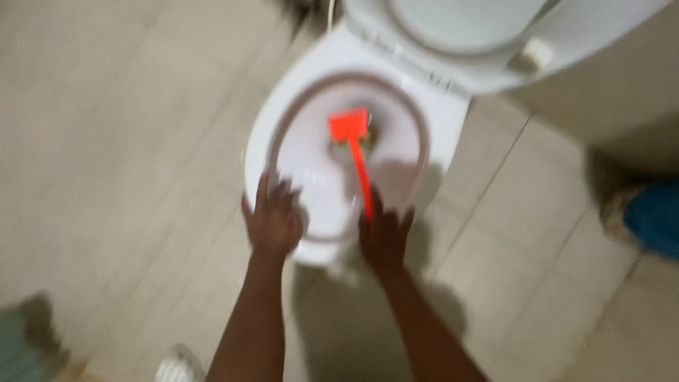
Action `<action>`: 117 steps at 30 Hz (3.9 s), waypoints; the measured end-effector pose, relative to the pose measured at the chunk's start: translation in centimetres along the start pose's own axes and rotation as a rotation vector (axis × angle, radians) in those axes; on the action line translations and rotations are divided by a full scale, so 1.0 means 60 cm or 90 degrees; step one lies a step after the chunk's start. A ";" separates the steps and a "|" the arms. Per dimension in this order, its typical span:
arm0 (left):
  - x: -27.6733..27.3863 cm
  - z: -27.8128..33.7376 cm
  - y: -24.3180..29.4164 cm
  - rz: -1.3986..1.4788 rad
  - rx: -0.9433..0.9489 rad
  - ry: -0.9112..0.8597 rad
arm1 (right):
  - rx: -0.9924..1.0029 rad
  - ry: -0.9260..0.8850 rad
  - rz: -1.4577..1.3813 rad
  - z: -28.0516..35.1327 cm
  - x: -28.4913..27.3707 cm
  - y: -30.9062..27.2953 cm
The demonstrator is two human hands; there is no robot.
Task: The person pours a blue cleaning liquid from a bottle into the toilet bowl. They then use a red toilet brush to scrub the inside of the bowl, moving the brush around the rim and the water surface.
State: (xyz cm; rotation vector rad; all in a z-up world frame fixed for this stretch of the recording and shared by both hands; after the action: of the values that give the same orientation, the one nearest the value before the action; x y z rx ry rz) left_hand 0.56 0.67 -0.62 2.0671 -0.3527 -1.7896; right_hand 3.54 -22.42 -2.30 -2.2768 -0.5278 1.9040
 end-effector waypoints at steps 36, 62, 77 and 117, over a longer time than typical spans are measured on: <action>-0.004 -0.027 0.024 0.074 -0.011 0.082 | 0.105 -0.144 0.076 -0.004 -0.050 -0.026; 0.028 -0.017 0.028 -0.017 0.016 0.016 | 0.094 -0.150 0.111 0.002 -0.038 -0.014; 0.082 0.052 0.150 0.078 -0.073 0.151 | 0.051 -0.128 0.174 0.011 -0.014 0.008; 0.065 0.032 0.140 -0.004 -0.093 0.019 | -0.040 -0.356 -0.124 -0.002 -0.120 0.036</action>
State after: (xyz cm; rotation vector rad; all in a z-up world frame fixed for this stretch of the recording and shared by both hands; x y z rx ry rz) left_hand -0.24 -8.78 -0.61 1.9942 -0.2005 -1.7319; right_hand 3.00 -26.88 3.73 -1.6206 -0.8426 2.4333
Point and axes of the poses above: each hand's wrist, its own z-axis away from the middle knuckle, its own x-axis out of the palm, y = z × x, the point moved 2 cm from there along -z, towards the middle knuckle, and after that the axes turned 1 degree about x, right-handed, at the moved point
